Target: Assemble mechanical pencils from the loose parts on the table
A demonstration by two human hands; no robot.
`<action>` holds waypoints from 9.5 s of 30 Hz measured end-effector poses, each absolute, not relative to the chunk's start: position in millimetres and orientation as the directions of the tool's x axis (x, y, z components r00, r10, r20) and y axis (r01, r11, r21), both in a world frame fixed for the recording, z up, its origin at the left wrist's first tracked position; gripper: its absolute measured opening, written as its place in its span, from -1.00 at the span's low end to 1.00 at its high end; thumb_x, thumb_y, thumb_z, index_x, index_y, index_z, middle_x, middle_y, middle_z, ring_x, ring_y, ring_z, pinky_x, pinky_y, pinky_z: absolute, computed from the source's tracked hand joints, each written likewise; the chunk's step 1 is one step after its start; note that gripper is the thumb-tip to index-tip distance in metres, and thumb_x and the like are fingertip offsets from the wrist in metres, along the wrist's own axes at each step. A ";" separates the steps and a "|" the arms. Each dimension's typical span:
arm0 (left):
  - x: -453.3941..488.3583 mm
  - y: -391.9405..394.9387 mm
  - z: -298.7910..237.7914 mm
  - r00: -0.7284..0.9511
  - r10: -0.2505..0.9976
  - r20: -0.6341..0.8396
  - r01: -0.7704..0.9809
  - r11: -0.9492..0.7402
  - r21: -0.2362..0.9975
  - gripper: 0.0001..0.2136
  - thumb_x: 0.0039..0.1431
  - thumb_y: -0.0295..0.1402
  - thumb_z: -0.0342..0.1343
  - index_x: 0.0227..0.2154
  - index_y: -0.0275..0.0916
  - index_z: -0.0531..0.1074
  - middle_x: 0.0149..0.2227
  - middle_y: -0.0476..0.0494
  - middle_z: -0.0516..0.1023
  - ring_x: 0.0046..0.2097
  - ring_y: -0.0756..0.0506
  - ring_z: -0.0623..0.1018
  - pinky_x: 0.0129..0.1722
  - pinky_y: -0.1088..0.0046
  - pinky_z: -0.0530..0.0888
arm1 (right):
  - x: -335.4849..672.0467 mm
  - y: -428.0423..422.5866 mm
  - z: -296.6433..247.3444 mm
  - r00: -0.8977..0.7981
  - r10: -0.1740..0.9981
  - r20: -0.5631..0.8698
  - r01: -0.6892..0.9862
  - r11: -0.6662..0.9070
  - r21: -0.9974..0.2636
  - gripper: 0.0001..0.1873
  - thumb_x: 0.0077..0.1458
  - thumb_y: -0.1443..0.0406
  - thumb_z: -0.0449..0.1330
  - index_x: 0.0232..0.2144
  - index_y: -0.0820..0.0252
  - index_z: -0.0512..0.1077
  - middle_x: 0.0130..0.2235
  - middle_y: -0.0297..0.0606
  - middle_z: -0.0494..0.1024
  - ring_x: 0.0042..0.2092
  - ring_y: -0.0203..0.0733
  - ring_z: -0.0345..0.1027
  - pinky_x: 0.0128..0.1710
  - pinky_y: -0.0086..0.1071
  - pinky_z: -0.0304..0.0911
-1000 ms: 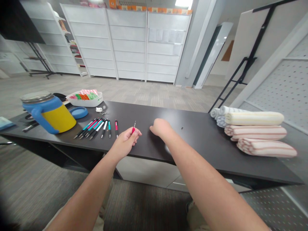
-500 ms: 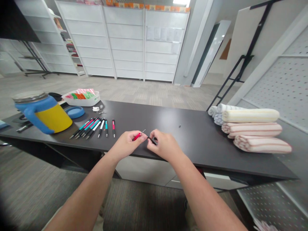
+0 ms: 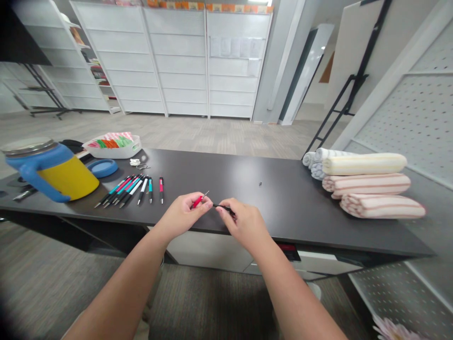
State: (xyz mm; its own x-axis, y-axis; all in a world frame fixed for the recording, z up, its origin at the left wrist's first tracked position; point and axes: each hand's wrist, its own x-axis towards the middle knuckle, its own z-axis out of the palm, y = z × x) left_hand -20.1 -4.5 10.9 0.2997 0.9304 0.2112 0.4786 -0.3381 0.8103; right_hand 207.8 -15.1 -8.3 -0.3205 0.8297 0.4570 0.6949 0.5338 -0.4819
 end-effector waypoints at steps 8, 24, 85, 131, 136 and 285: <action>-22.7 -0.1 -2.7 0.460 0.822 0.335 0.731 -0.565 0.382 -0.66 0.56 -0.21 -0.20 -0.13 -0.19 0.47 -0.16 -0.17 0.56 -0.12 -0.15 0.54 -0.07 0.31 0.39 | 231.8 -19.9 -13.8 -0.052 0.915 0.401 0.591 0.352 -0.726 -0.70 0.27 0.03 0.26 -0.16 0.10 0.59 -0.59 -0.51 0.23 -0.57 -0.31 0.09 -0.47 -0.41 0.12; -19.8 -1.0 -1.9 0.544 0.791 0.279 0.751 -0.607 0.258 -0.67 0.56 -0.18 -0.16 -0.08 -0.17 0.50 -0.17 -0.15 0.56 -0.13 -0.16 0.56 -0.11 0.30 0.38 | 224.6 -17.2 -11.3 -0.177 0.909 0.376 0.598 0.403 -0.693 -0.76 0.24 0.12 0.28 -0.14 0.08 0.62 -0.58 -0.50 0.22 -0.55 -0.31 0.13 -0.46 -0.43 0.14; -11.6 -9.5 -9.8 0.508 0.678 0.531 0.665 -0.701 0.259 -0.80 0.43 -0.29 0.14 0.04 -0.20 0.45 0.11 -0.22 0.58 0.13 -0.21 0.51 0.14 0.14 0.35 | 218.3 -16.6 -12.2 -0.347 0.832 0.433 0.640 0.547 -0.539 -0.85 0.37 0.21 0.23 -0.16 0.03 0.63 -0.22 -0.35 0.72 -0.25 -0.18 0.59 -0.19 -0.38 0.37; -17.6 -1.4 -20.1 0.467 0.643 0.607 0.641 -0.719 0.268 -0.82 0.46 -0.27 0.12 -0.02 -0.14 0.57 -0.10 -0.12 0.70 -0.07 -0.14 0.59 -0.02 0.22 0.40 | 232.1 -17.8 -10.0 -0.311 0.884 0.350 0.545 0.468 -0.696 -0.84 0.38 0.18 0.16 -0.08 0.09 0.43 -0.24 -0.27 0.62 -0.26 -0.16 0.51 -0.26 -0.33 0.33; -17.8 -2.0 -19.6 0.495 0.633 0.595 0.634 -0.732 0.251 -0.80 0.48 -0.25 0.09 -0.02 -0.15 0.56 -0.11 -0.12 0.70 -0.10 -0.13 0.60 -0.04 0.24 0.39 | 230.7 -18.7 -13.1 -0.319 0.874 0.367 0.541 0.486 -0.686 -0.85 0.38 0.20 0.15 -0.06 0.10 0.40 -0.20 -0.24 0.62 -0.24 -0.16 0.50 -0.26 -0.34 0.33; -12.3 -7.0 -9.0 0.465 0.765 0.446 0.576 -0.644 0.504 -0.87 0.42 -0.28 0.17 -0.12 -0.12 0.61 -0.12 -0.06 0.73 -0.11 -0.12 0.67 -0.04 0.34 0.46 | 232.9 -9.4 -10.0 -0.215 0.963 0.164 -0.027 0.162 -0.986 -0.57 0.03 0.11 0.51 -0.31 0.09 0.33 -0.23 -0.26 0.65 -0.21 -0.20 0.55 -0.13 -0.31 0.41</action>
State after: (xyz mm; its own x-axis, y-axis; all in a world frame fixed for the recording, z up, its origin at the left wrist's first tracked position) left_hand -12.3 -7.0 -9.0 0.4648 0.7651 0.4456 0.5765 -0.6435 0.5035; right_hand 232.9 -9.4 -10.0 -0.2154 0.9626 0.1643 -0.0268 0.1624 -0.9864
